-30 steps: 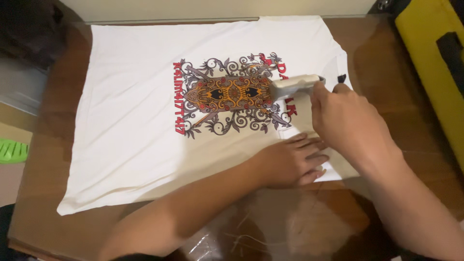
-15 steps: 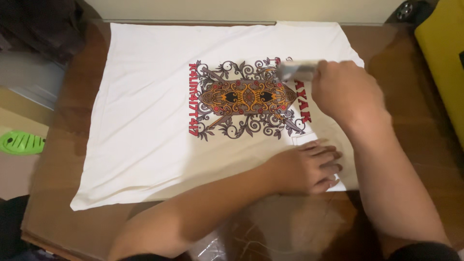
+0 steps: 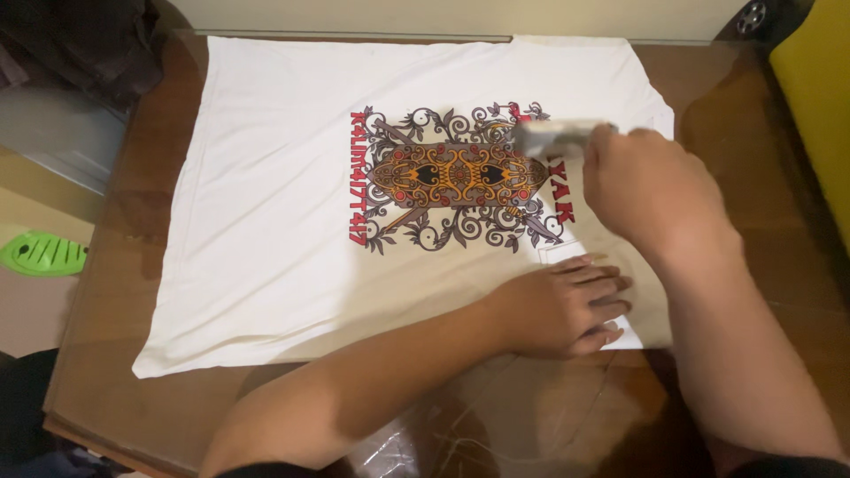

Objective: The person uses a lint roller to remove debris from a white graphic t-shirt spread on a wooden table, repeatedly rolling the tool over various sections of the garment while smoothing the fabric by hand.

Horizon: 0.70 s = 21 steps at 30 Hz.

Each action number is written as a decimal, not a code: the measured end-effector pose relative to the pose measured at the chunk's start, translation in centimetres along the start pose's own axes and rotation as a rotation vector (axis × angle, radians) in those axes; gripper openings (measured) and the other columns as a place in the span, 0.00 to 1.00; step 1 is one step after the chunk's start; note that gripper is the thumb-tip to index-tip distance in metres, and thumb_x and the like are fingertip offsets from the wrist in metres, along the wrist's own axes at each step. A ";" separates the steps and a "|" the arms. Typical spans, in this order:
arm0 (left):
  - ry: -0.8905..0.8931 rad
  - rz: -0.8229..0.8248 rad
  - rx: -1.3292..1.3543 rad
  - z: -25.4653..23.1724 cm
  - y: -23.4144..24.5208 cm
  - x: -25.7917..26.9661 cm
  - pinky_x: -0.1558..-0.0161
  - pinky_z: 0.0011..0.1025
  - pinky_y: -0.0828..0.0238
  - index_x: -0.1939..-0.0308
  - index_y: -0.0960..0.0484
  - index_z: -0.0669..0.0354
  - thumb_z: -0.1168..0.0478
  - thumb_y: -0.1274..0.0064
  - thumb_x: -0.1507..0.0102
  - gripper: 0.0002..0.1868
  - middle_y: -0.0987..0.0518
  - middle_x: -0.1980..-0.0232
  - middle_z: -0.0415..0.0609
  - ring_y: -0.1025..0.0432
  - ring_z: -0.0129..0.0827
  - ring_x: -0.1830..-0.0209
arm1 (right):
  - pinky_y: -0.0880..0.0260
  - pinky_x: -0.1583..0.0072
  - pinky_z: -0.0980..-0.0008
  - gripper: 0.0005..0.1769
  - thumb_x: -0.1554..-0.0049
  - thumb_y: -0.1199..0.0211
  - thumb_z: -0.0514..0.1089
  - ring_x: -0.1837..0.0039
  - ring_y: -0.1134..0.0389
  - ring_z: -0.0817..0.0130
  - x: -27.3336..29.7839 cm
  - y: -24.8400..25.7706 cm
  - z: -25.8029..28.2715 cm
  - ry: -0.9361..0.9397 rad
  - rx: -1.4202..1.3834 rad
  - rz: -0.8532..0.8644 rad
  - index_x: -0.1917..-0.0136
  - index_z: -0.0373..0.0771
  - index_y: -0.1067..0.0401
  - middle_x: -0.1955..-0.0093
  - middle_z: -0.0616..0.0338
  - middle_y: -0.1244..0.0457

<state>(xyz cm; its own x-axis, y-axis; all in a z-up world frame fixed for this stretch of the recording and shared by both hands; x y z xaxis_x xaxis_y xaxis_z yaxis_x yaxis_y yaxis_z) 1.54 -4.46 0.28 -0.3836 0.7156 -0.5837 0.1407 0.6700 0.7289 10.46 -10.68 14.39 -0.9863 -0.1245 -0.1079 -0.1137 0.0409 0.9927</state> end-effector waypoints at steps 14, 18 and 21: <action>-0.001 0.041 -0.016 -0.1 0.1 0.2 0.23 0.49 0.43 0.42 0.20 0.58 0.47 0.53 0.31 0.22 0.24 0.32 0.57 0.33 0.48 0.28 | 0.25 0.54 0.46 0.13 0.38 0.50 0.42 0.56 0.27 0.38 4.1 0.7 0.9 0.028 0.089 0.160 0.48 0.30 0.31 0.60 0.34 0.32; 0.004 0.140 0.008 0.4 -0.1 -0.1 0.22 0.50 0.45 0.37 0.22 0.58 0.47 0.53 0.31 0.25 0.24 0.33 0.57 0.32 0.49 0.29 | 0.24 0.52 0.48 0.15 0.42 0.47 0.44 0.55 0.26 0.40 7.8 2.2 0.9 0.039 0.136 0.261 0.47 0.32 0.31 0.59 0.36 0.31; -0.045 0.136 0.019 0.1 0.2 0.0 0.21 0.45 0.45 0.39 0.22 0.59 0.43 0.53 0.32 0.27 0.25 0.32 0.58 0.34 0.52 0.25 | 0.24 0.53 0.46 0.14 0.38 0.50 0.44 0.56 0.26 0.40 8.7 2.2 0.7 -0.012 0.129 0.285 0.45 0.34 0.31 0.57 0.37 0.31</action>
<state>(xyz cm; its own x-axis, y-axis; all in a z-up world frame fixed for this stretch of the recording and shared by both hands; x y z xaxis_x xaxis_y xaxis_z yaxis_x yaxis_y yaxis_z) 1.67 -4.30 0.32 -0.3181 0.8080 -0.4959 0.2065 0.5696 0.7956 1.57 -11.00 15.55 -0.9819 -0.0778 0.1727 0.1546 0.1978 0.9680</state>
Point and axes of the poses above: each hand's wrist, its own x-axis away from the middle knuckle, its own y-axis out of the back of the hand, z = x × y, the point moved 5 cm from there along -x, towards the middle knuckle
